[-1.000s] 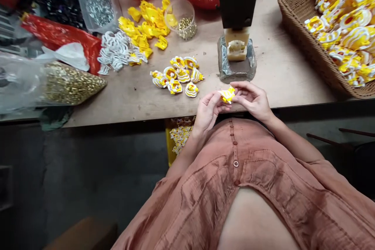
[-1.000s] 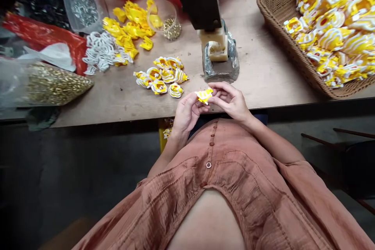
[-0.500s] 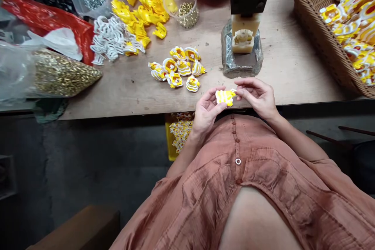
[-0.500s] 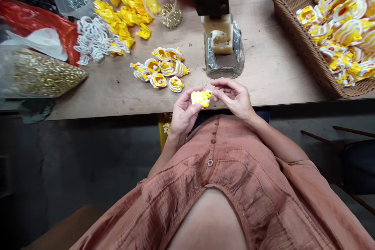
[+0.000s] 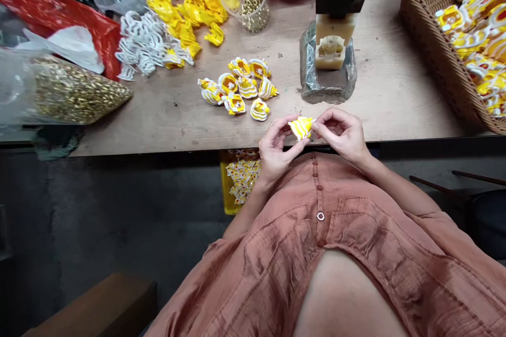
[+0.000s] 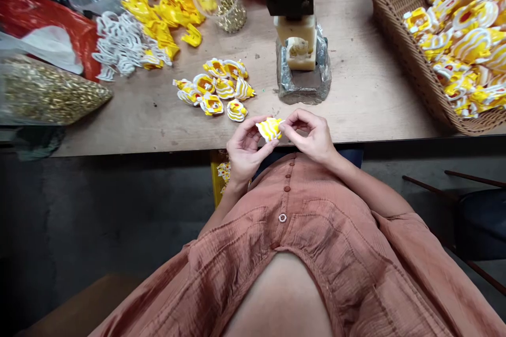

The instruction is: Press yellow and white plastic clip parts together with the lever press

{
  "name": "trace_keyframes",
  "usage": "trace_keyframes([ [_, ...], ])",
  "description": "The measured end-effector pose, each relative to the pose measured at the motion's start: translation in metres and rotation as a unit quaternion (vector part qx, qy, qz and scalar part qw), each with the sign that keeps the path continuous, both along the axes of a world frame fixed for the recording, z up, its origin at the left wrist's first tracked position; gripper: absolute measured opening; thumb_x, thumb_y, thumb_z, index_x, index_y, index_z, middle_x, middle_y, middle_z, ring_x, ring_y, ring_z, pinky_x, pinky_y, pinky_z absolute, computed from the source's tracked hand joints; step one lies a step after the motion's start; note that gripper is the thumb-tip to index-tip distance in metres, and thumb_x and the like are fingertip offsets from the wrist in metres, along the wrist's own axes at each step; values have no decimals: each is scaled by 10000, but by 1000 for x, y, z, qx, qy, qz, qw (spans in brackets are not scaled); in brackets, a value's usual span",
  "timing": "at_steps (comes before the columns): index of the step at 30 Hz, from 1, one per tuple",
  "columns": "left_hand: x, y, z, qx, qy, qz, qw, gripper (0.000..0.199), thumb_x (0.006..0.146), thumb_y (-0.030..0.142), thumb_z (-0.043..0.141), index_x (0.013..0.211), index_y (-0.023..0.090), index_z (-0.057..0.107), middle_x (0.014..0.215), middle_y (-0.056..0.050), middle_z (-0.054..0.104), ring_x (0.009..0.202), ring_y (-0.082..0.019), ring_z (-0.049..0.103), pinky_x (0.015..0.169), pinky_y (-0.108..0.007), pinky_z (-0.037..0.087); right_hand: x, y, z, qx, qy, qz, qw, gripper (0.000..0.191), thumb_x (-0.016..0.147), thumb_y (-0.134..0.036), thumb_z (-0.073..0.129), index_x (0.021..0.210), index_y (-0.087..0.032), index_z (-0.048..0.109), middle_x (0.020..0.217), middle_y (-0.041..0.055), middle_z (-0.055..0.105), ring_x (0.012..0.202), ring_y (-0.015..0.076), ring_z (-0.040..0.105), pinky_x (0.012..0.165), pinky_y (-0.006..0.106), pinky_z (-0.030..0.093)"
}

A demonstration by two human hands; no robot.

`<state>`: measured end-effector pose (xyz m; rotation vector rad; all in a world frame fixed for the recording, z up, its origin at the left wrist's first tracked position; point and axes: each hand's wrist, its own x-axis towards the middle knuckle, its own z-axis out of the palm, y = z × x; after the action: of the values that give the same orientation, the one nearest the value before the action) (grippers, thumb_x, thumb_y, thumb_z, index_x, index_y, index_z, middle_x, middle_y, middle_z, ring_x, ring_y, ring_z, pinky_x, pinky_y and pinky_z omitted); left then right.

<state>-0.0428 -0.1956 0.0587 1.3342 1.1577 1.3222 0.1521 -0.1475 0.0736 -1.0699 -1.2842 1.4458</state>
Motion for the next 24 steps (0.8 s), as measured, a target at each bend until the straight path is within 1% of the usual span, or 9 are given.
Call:
trace_keyframes([
  [4,0,-2,-4,7,5,-4,1000,601,858,359,939,1397,266,691,1412,-96,735,1274,-247,752,1104,-349,637,-4,1,0,2,28,-6,1000,434,835,-584,891,927,-232,656,889,-10,690,771,115,665,719,256,621],
  [7,-1,-5,-2,16,36,-6,999,593,885,401,912,1419,275,688,1402,-100,737,1265,-251,754,1097,-364,642,-5,1,-1,49,12,7,999,328,890,-499,855,938,-228,678,900,-8,693,784,117,672,762,270,621],
  [9,-8,-7,-1,28,87,-9,996,653,880,458,906,1463,283,670,1403,-109,732,1252,-264,751,1089,-390,647,-5,1,-3,78,-14,13,997,246,926,-426,814,916,-223,676,878,-10,690,769,119,666,755,278,608],
  [10,-14,-7,-1,37,125,1,991,692,875,494,903,1486,284,656,1410,-114,724,1241,-271,748,1083,-406,649,-6,3,-4,91,-32,12,995,214,937,-394,795,908,-222,671,867,-11,687,757,121,659,741,279,597],
  [12,-31,-4,-3,59,210,67,974,710,896,557,862,1509,277,638,1438,-122,689,1222,-277,738,1076,-435,645,-8,7,-6,126,-79,10,989,165,946,-338,761,891,-220,660,852,-11,683,742,125,640,715,283,567],
  [14,-49,2,-9,73,284,156,943,646,955,579,787,1495,258,638,1453,-132,651,1235,-284,719,1097,-465,621,-13,13,-9,181,-133,9,974,139,955,-288,722,863,-215,648,830,-7,672,732,128,617,703,288,529],
  [16,-63,11,-19,69,342,204,915,612,981,579,752,1474,233,642,1432,-148,636,1289,-311,686,1152,-506,574,-21,20,-15,232,-178,16,956,137,969,-253,683,847,-212,636,816,-3,663,737,133,602,711,293,501],
  [20,-75,27,-37,38,412,203,888,625,953,576,780,1431,197,644,1346,-168,651,1337,-360,639,1210,-567,498,-34,28,-32,279,-248,55,926,120,1009,-222,634,890,-206,631,839,15,674,746,148,589,718,299,475],
  [24,-73,30,-41,43,412,194,889,461,962,465,780,1316,196,657,1291,-141,678,1278,-325,665,1156,-528,545,-26,25,-43,318,-366,71,872,216,1063,-200,559,858,-198,629,872,71,668,829,204,584,776,350,489],
])
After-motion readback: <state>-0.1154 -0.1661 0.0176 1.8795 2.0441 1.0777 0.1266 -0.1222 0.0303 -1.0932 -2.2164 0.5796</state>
